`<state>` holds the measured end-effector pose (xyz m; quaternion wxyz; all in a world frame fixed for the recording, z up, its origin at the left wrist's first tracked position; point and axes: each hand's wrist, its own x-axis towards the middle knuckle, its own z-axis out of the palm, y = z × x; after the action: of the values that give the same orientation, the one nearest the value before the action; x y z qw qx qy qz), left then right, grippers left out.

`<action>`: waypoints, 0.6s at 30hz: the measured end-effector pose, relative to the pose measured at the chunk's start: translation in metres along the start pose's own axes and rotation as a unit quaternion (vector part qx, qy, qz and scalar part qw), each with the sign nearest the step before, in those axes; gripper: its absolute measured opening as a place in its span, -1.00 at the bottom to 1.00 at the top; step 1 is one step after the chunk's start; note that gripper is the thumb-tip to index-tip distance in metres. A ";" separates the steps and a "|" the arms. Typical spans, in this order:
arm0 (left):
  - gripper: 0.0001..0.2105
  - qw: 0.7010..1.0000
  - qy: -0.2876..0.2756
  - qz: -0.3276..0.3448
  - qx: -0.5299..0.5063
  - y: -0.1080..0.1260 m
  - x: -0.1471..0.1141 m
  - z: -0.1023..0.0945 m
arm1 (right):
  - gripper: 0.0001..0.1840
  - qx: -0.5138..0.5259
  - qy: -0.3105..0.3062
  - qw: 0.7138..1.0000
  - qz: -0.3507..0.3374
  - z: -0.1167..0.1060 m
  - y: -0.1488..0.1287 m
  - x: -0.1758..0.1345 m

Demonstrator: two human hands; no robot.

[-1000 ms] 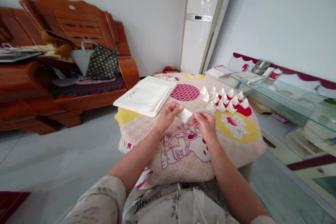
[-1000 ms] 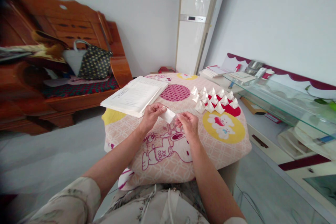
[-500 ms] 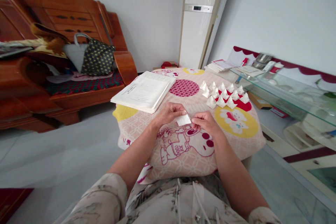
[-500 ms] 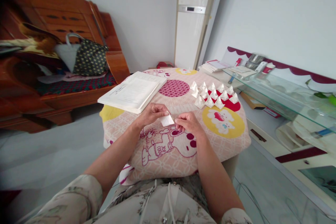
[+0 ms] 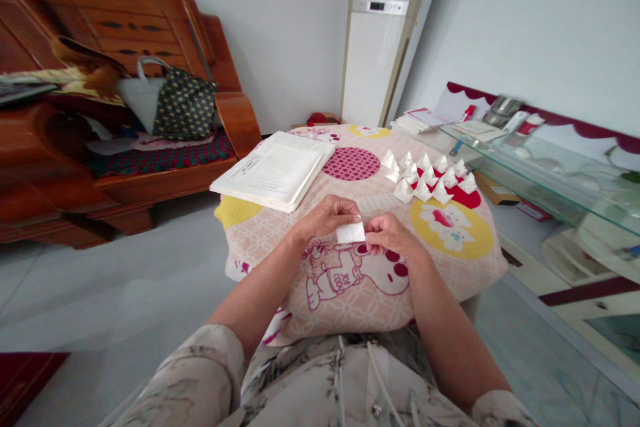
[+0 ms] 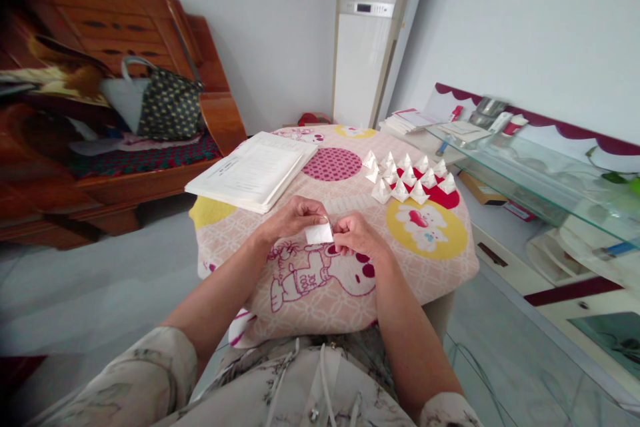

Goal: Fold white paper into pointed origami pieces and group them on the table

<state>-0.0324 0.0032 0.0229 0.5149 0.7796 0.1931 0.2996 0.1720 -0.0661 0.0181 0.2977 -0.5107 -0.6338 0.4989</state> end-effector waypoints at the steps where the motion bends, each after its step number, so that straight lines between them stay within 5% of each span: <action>1: -0.71 1.000 -0.005 0.000 0.004 0.000 0.000 0.000 | -0.91 -0.005 0.000 1.000 0.002 0.000 0.001 0.000; 12: -0.75 0.993 -0.007 0.057 0.100 0.017 -0.001 0.008 | -0.84 -0.010 -0.009 1.000 -0.003 -0.002 0.001 -0.003; 18: -0.71 0.998 0.033 0.031 0.044 0.007 -0.003 0.003 | -0.92 0.043 0.035 0.998 -0.020 -0.003 0.002 -0.003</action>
<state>-0.0322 -0.0037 0.0277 0.4640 0.7968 0.1985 0.3321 0.1764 -0.0679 0.0181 0.3509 -0.5018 -0.6113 0.5013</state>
